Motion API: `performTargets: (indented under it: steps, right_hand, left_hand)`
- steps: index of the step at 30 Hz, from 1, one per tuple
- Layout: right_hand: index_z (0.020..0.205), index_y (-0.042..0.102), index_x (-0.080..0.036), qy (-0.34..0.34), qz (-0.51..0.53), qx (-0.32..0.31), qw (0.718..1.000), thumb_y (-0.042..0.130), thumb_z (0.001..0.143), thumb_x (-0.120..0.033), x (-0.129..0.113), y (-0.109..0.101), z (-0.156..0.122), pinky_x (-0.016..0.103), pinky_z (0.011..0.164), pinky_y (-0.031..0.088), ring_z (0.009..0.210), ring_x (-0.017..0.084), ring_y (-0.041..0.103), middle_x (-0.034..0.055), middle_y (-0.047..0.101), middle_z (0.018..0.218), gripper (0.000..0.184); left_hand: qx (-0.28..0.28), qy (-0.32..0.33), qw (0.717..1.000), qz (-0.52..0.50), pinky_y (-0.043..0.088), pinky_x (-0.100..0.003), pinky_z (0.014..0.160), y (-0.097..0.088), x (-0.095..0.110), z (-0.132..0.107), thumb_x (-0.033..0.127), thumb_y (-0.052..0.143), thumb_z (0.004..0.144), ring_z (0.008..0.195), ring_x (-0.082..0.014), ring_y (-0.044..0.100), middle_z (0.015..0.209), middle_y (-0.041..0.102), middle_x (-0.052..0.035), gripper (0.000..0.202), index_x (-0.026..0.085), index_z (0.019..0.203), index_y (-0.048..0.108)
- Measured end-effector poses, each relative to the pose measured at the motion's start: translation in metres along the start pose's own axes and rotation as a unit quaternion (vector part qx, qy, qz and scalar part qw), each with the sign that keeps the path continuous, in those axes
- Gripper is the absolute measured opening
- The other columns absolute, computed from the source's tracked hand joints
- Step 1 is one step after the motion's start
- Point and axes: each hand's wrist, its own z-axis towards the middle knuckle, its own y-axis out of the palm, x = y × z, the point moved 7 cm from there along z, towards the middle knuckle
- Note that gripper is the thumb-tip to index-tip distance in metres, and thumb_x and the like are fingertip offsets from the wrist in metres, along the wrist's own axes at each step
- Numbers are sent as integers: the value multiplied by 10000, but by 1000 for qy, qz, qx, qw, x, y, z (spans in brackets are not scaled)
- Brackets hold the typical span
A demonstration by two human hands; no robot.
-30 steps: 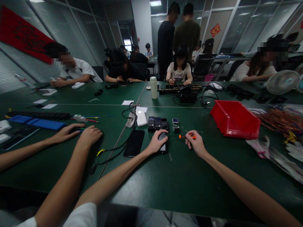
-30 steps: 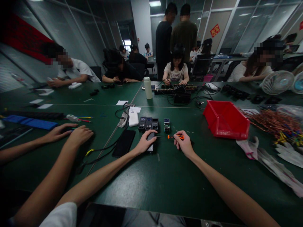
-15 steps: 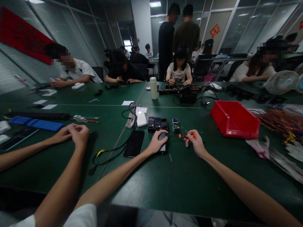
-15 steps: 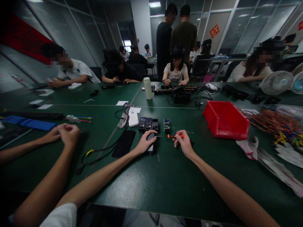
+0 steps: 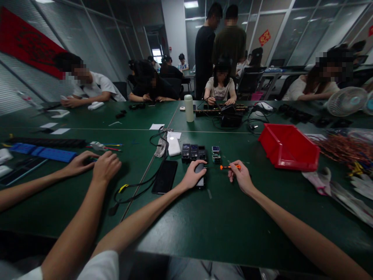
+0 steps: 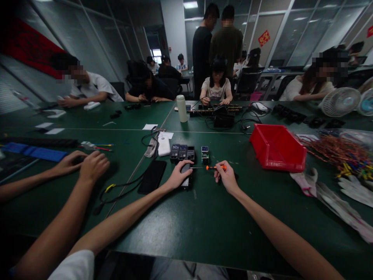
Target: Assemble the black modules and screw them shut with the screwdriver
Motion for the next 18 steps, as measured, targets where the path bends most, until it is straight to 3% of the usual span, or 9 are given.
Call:
performTargets:
  steps: [6,18]
  right_hand:
    - [985,458,-229,-19,35,13,999,620,774,-360,1,-4,3,238,523,464,696,153,629,30,606,935,296]
    - [950,445,-214,-19,28,-9,999,569,832,-333,2,-2,2,227,503,446,502,112,593,1,647,717,209]
  left_hand:
    - [1,-2,1000,2,368,-336,948,1,-2,0,274,547,798,1003,-192,512,1069,560,-30,274,240,1067,585]
    - [-1,-1,1000,9,369,-322,937,2,-3,0,264,550,795,996,-185,511,1070,561,-26,278,239,1070,579]
